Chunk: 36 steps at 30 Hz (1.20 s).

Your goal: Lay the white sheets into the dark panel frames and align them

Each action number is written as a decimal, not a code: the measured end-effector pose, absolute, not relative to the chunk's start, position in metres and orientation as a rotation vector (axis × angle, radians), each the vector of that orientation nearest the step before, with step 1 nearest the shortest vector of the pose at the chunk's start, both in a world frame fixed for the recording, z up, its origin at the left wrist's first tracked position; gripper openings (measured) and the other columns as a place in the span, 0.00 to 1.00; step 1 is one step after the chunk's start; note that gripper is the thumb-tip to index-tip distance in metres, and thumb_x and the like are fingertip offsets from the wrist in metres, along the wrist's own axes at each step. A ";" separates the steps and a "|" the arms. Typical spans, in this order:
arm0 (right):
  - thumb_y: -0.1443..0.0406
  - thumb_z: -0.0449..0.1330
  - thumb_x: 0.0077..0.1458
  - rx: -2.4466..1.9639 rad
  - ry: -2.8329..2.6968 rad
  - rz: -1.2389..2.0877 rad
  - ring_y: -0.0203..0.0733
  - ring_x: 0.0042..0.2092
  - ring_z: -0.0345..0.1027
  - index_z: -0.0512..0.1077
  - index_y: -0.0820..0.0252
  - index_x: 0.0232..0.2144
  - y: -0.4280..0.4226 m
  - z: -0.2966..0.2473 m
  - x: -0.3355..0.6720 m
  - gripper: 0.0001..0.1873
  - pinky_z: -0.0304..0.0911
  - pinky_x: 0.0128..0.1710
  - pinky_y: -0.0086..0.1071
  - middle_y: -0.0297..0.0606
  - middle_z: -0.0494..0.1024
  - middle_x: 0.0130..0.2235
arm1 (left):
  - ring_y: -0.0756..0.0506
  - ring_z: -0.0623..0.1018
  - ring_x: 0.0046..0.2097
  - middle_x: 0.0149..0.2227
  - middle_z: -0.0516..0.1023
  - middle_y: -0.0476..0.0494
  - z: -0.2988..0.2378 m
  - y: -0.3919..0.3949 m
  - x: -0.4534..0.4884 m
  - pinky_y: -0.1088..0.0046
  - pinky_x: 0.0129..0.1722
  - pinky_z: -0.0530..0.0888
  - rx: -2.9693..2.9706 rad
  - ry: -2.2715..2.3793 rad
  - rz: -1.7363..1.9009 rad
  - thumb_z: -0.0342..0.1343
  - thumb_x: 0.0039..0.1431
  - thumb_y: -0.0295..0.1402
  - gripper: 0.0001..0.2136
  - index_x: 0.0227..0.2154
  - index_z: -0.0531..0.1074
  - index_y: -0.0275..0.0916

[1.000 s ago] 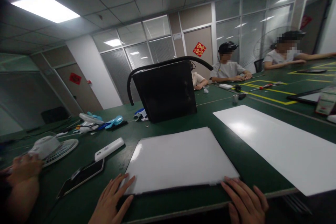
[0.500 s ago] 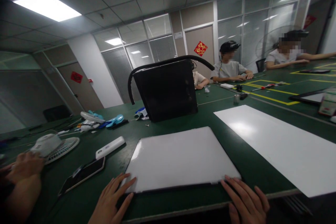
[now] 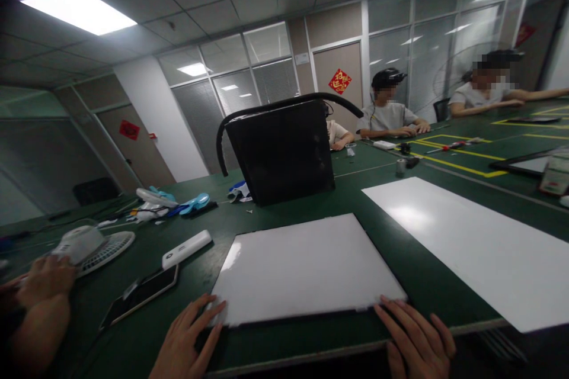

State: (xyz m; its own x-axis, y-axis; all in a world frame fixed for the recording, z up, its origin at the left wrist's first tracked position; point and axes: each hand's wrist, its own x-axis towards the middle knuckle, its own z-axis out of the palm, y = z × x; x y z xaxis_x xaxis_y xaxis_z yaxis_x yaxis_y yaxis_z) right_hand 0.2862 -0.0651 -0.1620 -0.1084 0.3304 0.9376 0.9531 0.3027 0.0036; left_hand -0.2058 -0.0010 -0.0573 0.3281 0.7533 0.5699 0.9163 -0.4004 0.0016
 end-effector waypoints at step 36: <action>0.64 0.58 0.59 -1.153 -1.622 -0.866 0.51 0.55 0.72 0.68 0.49 0.69 -0.064 -0.161 0.288 0.35 0.43 0.72 0.53 0.37 0.77 0.59 | 0.38 0.84 0.56 0.59 0.81 0.48 -0.044 -0.005 -0.199 0.57 0.52 0.86 -2.235 -1.333 -0.643 0.52 0.73 0.44 0.17 0.56 0.81 0.50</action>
